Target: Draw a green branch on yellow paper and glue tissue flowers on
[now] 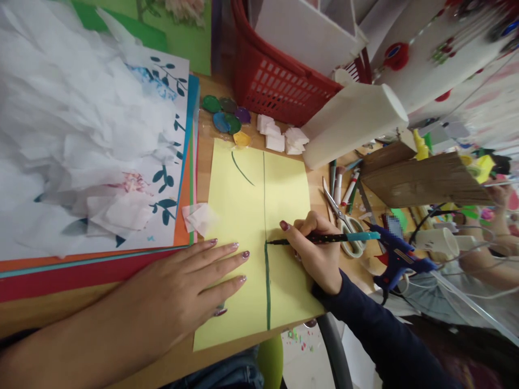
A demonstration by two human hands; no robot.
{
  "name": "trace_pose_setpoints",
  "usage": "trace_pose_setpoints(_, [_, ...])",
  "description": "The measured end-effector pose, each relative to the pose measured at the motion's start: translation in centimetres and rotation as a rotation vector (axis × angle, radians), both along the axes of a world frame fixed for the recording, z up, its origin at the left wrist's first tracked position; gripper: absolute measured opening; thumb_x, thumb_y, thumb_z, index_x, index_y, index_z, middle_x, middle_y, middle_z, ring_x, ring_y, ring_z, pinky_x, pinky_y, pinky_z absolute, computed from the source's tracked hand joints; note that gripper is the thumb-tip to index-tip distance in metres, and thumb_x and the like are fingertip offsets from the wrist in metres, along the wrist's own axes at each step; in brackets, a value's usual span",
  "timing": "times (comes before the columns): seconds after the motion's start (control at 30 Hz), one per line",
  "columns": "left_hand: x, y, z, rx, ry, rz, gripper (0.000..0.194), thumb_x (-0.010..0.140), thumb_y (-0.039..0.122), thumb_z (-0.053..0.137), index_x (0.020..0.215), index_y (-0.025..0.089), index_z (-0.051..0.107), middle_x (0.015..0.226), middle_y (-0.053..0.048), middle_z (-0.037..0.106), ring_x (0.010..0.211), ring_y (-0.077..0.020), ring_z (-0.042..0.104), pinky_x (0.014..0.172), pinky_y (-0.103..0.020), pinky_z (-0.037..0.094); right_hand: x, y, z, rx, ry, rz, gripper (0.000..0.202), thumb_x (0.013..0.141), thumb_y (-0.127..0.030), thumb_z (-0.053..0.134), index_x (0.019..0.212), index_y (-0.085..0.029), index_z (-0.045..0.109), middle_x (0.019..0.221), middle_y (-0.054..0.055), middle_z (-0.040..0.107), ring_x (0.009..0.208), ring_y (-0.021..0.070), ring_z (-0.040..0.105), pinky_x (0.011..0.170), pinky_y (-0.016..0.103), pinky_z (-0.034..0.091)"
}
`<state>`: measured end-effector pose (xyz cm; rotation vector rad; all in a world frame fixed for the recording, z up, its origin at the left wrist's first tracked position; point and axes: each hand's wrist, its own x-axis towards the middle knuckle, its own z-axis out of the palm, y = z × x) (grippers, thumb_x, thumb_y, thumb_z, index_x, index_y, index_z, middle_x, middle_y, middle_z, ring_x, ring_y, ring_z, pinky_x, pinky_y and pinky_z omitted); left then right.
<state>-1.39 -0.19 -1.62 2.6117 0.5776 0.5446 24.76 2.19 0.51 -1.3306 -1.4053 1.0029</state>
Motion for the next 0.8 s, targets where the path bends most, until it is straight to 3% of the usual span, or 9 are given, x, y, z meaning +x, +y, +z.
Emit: trace_pose_setpoints(0.8, [-0.05,-0.12,0.07,0.015,0.0,0.004,0.042,0.098,0.01,0.048,0.138,0.02,0.059,0.155,-0.005,0.044,0.145,-0.024,0.039,0.121,-0.044,0.032,-0.18,0.26,0.01,0.011,-0.036,-0.025,0.047,0.087,-0.031,0.074,0.06,-0.023,0.036,0.042,-0.009,0.041,0.035,0.0053,0.033,0.037,0.023,0.023])
